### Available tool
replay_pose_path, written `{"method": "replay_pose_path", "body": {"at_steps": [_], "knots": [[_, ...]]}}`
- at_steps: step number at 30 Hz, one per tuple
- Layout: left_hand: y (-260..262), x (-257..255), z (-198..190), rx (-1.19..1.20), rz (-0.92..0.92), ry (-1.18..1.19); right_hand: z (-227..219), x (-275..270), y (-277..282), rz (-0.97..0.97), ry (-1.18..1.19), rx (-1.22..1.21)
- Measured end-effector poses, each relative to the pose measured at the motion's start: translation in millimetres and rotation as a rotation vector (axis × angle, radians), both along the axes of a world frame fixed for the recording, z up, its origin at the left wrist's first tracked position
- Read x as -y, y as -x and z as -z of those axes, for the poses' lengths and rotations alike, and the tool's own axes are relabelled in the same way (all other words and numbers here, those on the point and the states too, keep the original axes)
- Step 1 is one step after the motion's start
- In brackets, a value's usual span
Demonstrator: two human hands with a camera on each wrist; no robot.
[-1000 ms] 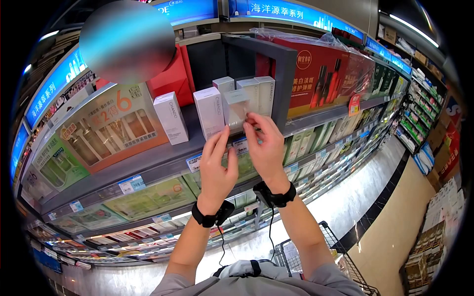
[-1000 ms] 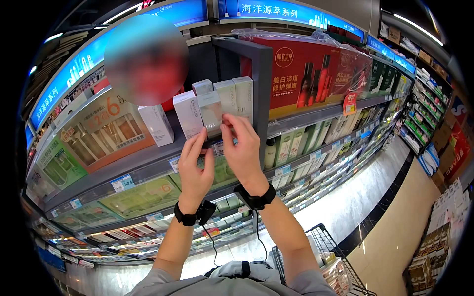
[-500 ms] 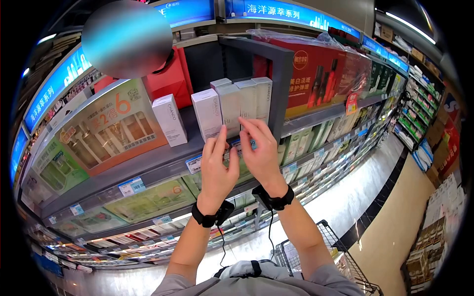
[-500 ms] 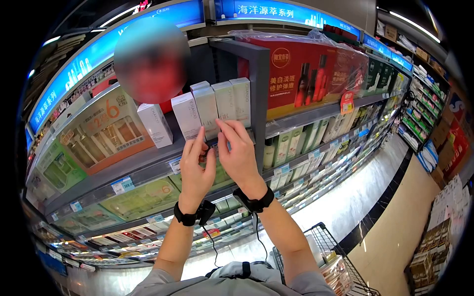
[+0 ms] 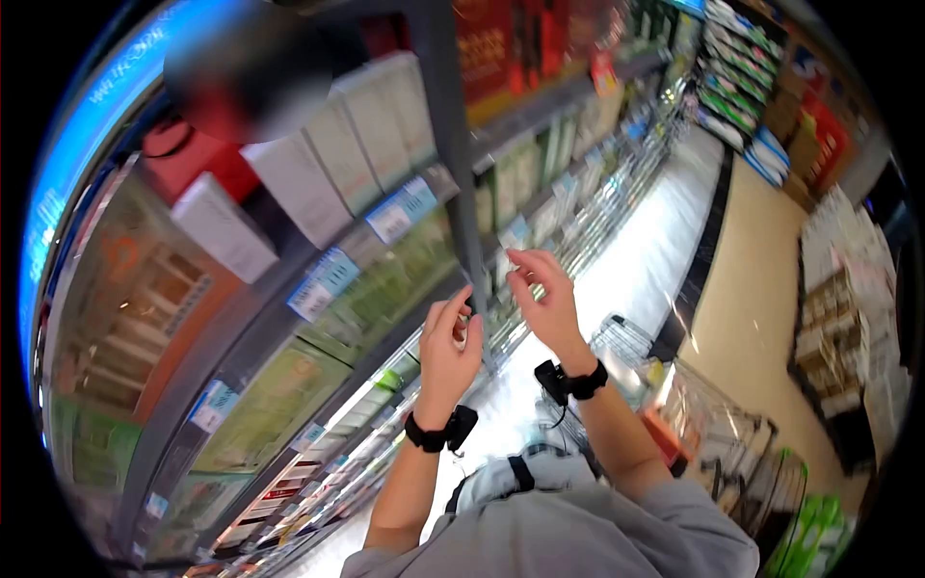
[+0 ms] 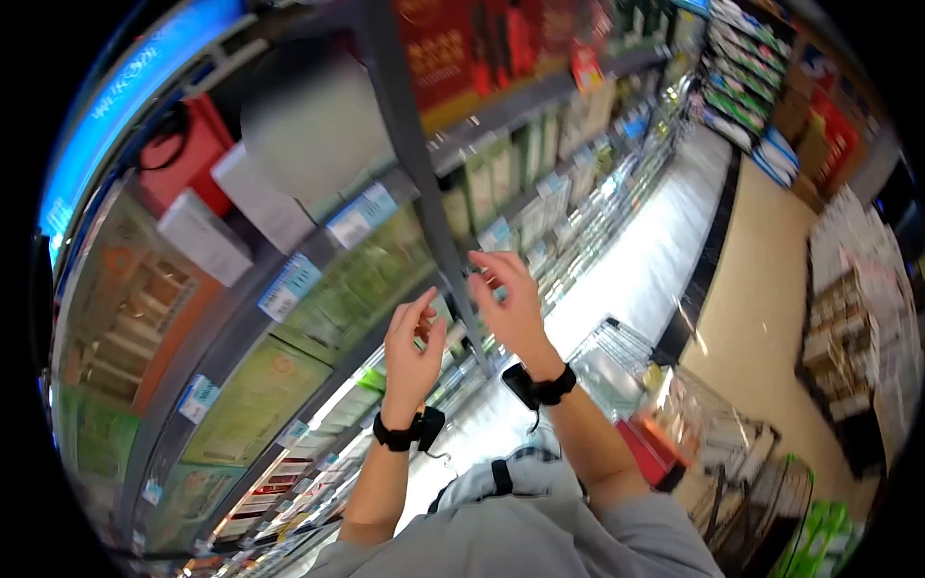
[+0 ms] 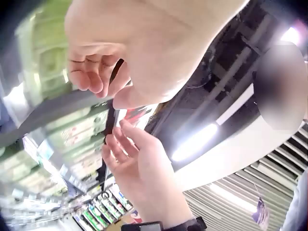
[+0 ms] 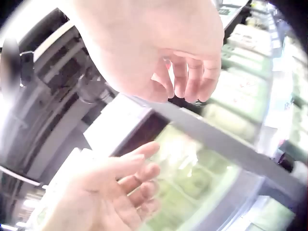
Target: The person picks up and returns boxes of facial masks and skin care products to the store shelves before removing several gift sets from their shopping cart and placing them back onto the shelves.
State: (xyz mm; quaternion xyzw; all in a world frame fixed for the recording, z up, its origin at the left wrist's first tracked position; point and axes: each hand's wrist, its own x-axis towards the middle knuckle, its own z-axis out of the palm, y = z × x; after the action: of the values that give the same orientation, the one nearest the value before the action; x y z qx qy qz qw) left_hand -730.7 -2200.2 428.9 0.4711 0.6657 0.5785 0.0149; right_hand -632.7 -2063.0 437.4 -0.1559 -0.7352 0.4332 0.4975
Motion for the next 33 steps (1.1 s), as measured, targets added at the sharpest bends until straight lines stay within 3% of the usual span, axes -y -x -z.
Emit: {"method": "replay_pose_path", "body": {"at_steps": [2,6,9,11,12,15,20,21,23,24,26,29,31,33], "knots": [[-13,-1,47,0.088,0.087,0.093,51,-7,-36,0.047,0.229,0.032],[-42,-8,145,0.220,0.262,0.290,121,-8,-107,0.354,0.369,0.144],[-67,-12,202,0.191,0.351,0.422,171,-7,-153,0.427,0.435,0.298],[-82,-20,222,0.053,0.476,0.452,200,-6,-182,0.463,0.462,0.428],[-91,-24,227,0.106,0.509,0.490,217,-7,-195,0.473,0.484,0.563],[-117,-39,245,0.172,0.574,0.562,280,-21,-232,0.465,0.580,0.669],[-154,-75,287,0.150,0.678,0.753,369,-45,-265,0.511,0.782,0.681],[-161,-83,298,0.148,0.684,0.776,378,-50,-266,0.511,0.806,0.679],[-175,-104,321,0.179,0.715,0.927,394,-61,-264,0.308,0.534,1.227],[-180,-112,348,0.109,0.722,0.959,417,-63,-262,0.294,0.546,1.183],[-191,-134,373,0.217,0.703,1.101,434,-75,-254,0.186,0.708,1.174],[-200,-159,425,0.293,0.607,1.259,495,-89,-256,0.070,0.842,1.192],[-199,-174,455,0.152,0.580,1.380,532,-91,-262,0.113,0.895,1.116],[-197,-180,490,0.191,0.576,1.322,556,-97,-265,0.111,1.007,1.148]]}}
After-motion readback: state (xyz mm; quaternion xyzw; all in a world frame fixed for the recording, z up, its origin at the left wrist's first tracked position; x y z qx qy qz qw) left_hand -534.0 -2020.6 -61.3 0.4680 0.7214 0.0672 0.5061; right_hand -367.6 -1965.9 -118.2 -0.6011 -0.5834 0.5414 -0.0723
